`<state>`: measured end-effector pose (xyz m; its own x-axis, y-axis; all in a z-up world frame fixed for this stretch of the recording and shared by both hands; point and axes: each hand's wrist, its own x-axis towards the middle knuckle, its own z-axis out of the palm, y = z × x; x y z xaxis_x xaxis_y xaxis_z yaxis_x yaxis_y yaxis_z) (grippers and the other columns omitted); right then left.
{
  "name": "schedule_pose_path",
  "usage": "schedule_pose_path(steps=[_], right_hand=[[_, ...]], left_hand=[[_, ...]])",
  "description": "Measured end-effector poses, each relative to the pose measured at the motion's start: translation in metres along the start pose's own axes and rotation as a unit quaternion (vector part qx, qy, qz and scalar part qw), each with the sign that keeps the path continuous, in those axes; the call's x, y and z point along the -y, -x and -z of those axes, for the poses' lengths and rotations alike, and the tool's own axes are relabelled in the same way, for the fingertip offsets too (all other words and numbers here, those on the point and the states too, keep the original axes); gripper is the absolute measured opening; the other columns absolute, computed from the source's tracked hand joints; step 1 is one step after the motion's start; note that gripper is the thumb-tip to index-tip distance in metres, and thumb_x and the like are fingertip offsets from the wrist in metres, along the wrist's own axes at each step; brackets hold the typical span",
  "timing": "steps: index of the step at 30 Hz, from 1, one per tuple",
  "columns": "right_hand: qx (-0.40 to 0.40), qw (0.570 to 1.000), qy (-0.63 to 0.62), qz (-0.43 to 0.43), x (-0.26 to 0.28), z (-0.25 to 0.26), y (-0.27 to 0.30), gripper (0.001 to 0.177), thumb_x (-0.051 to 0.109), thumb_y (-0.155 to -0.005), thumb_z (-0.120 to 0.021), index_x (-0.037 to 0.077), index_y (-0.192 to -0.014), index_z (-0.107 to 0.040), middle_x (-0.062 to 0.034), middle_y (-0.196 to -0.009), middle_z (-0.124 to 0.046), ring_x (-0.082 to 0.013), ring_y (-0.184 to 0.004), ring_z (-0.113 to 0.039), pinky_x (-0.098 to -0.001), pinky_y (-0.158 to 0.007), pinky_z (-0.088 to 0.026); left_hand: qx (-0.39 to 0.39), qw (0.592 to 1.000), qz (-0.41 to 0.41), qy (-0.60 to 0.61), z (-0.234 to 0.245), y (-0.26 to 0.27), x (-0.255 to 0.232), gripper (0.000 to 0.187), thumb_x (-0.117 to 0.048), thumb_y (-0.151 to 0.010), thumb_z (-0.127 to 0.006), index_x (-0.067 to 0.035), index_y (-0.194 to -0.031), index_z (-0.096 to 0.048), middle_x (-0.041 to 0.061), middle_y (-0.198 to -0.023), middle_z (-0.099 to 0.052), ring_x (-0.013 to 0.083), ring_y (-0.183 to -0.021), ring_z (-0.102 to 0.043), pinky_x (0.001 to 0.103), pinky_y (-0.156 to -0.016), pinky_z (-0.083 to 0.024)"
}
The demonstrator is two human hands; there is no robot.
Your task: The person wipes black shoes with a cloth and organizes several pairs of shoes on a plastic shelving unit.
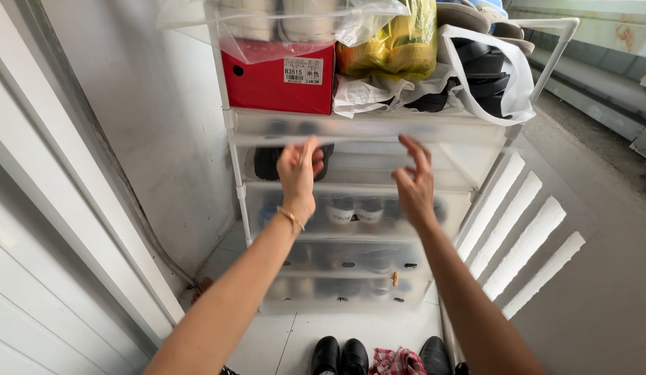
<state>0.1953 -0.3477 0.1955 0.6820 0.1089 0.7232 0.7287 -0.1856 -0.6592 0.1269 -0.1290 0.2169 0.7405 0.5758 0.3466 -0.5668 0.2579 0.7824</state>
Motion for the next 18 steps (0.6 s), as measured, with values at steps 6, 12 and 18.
schedule_pose_path(steps=[6,12,18], right_hand=[[0.042,0.994,0.091,0.039,0.026,0.012,-0.047,0.090,0.006,-0.066,-0.053,0.020,-0.155,-0.046,-0.0129,-0.153,-0.044,-0.0319,-0.149,-0.037,-0.0494,-0.123,-0.032],[0.073,0.991,0.110,-0.012,0.028,0.017,-0.042,0.090,0.005,-0.067,-0.053,0.021,-0.155,-0.044,-0.0122,-0.155,-0.039,-0.0319,-0.147,-0.036,-0.0489,-0.118,-0.036],[0.066,0.997,0.014,-0.026,-0.060,-0.006,0.073,0.053,0.011,-0.092,-0.055,0.014,-0.146,-0.057,-0.0121,-0.140,-0.061,-0.0257,-0.120,-0.065,-0.0400,-0.097,-0.060]], left_hand=[[0.182,0.739,-0.427,-0.489,0.012,-0.022,-0.034,0.015,-0.026,-0.098,-0.071,-0.014,-0.107,-0.071,0.004,-0.128,-0.061,0.0236,-0.130,-0.052,0.047,-0.115,-0.042],[0.126,0.322,-0.605,-0.717,0.036,-0.067,-0.041,0.061,-0.016,-0.098,-0.066,-0.035,-0.153,-0.047,0.002,-0.175,-0.010,0.0351,-0.159,-0.001,0.067,-0.126,-0.007],[0.055,0.282,-0.559,-0.778,0.052,-0.074,-0.015,0.098,-0.006,-0.094,-0.062,-0.036,-0.172,-0.010,0.004,-0.174,0.001,0.0383,-0.158,0.001,0.068,-0.122,-0.005]])
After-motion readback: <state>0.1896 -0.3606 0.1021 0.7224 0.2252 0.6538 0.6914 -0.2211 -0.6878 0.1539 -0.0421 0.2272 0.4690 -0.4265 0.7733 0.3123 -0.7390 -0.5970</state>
